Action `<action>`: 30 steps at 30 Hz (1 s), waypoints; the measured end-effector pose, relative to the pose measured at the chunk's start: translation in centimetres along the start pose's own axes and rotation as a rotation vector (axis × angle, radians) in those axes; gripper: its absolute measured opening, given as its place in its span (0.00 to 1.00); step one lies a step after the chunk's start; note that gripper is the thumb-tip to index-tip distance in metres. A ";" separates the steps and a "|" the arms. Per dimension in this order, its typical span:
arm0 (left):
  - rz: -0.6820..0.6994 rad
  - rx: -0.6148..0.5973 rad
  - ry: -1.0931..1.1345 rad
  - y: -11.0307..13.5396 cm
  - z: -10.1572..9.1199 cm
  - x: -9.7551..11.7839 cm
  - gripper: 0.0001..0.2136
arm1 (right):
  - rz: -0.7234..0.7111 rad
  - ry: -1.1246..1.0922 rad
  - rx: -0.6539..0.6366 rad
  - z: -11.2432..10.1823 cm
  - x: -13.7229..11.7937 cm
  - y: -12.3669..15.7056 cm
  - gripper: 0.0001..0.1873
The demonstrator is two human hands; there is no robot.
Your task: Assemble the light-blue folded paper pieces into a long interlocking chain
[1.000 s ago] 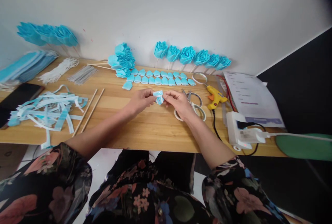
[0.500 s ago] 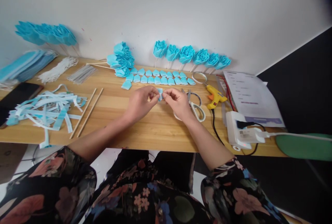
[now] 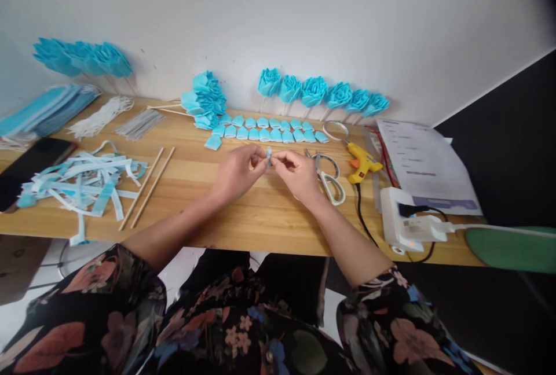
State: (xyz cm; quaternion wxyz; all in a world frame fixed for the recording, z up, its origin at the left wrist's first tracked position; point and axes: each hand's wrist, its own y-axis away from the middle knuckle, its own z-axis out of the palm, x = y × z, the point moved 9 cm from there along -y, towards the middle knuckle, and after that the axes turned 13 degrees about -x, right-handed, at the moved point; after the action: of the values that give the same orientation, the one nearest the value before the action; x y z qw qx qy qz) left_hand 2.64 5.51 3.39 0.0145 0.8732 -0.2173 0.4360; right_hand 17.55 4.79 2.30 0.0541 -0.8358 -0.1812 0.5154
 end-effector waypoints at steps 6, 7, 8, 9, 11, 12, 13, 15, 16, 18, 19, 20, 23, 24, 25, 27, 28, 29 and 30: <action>-0.016 -0.043 0.017 -0.1 0.3 0.1 0.05 | 0.001 0.021 -0.011 0.0 -0.2 -0.1 0.08; -0.021 -0.046 0.018 -0.1 0.3 0.1 0.06 | -0.003 0.019 -0.013 0.0 -0.1 -0.1 0.08; -0.026 -0.049 0.020 -0.1 0.3 0.0 0.06 | -0.007 0.017 -0.014 0.0 -0.1 -0.1 0.08; -0.029 -0.050 0.025 -0.1 0.3 0.0 0.06 | -0.009 0.017 -0.012 0.0 -0.1 -0.1 0.08; -0.029 -0.056 0.044 -0.1 0.3 0.0 0.06 | -0.007 0.020 -0.009 0.0 0.1 -0.1 0.08; -0.026 -0.057 0.058 -0.1 0.4 0.0 0.06 | -0.005 0.023 -0.008 0.0 0.1 -0.1 0.08; -0.025 -0.057 0.071 -0.1 0.4 0.0 0.07 | -0.003 0.025 -0.007 0.0 0.1 -0.1 0.08; -0.023 -0.055 0.090 -0.1 0.3 -0.1 0.08 | -0.001 0.029 -0.011 0.0 0.0 -0.1 0.08; -0.021 -0.052 0.097 -0.1 0.3 -0.1 0.08 | -0.002 0.030 -0.014 0.0 -0.1 -0.1 0.08; -0.020 -0.048 0.109 -0.1 0.3 -0.2 0.09 | -0.006 0.026 -0.022 0.1 -0.2 -0.2 0.08; -0.022 -0.048 0.119 -0.1 0.3 -0.3 0.09 | -0.011 0.022 -0.025 0.1 -0.3 -0.2 0.08; -0.023 -0.048 0.137 -0.2 0.3 -0.4 0.10 | -0.015 0.018 -0.026 0.1 -0.4 -0.2 0.08; -0.031 -0.052 0.223 -0.5 0.4 -0.8 0.09 | -0.012 0.014 -0.028 0.2 -0.3 -0.2 0.07; -0.038 -0.055 0.258 -0.6 0.4 -1.0 0.09 | -0.008 0.015 -0.029 0.2 -0.3 -0.2 0.07; -0.047 -0.063 0.292 -0.7 0.5 -1.2 0.08 | -0.003 0.015 -0.032 0.3 -0.2 -0.2 0.08; -0.070 -0.087 0.356 -0.8 0.7 -1.5 0.08 | 0.002 0.008 -0.037 0.3 -0.1 -0.2 0.08; -0.080 -0.099 0.389 -0.8 0.8 -1.6 0.07 | 0.006 -0.001 -0.036 0.2 0.0 -0.2 0.08; -0.088 -0.102 0.421 -0.8 0.8 -1.7 0.07 | 0.013 -0.014 -0.034 0.1 0.1 -0.2 0.08; -0.094 -0.092 0.450 -0.8 0.8 -1.8 0.07 | 0.024 -0.034 -0.034 0.1 0.2 -0.3 0.08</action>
State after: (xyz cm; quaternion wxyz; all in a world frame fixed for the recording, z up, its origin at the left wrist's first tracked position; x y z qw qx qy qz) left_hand 2.55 6.74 1.64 0.1227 0.7617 -0.1871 0.6081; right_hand 17.49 5.12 2.18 0.0307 -0.8298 -0.1808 0.5271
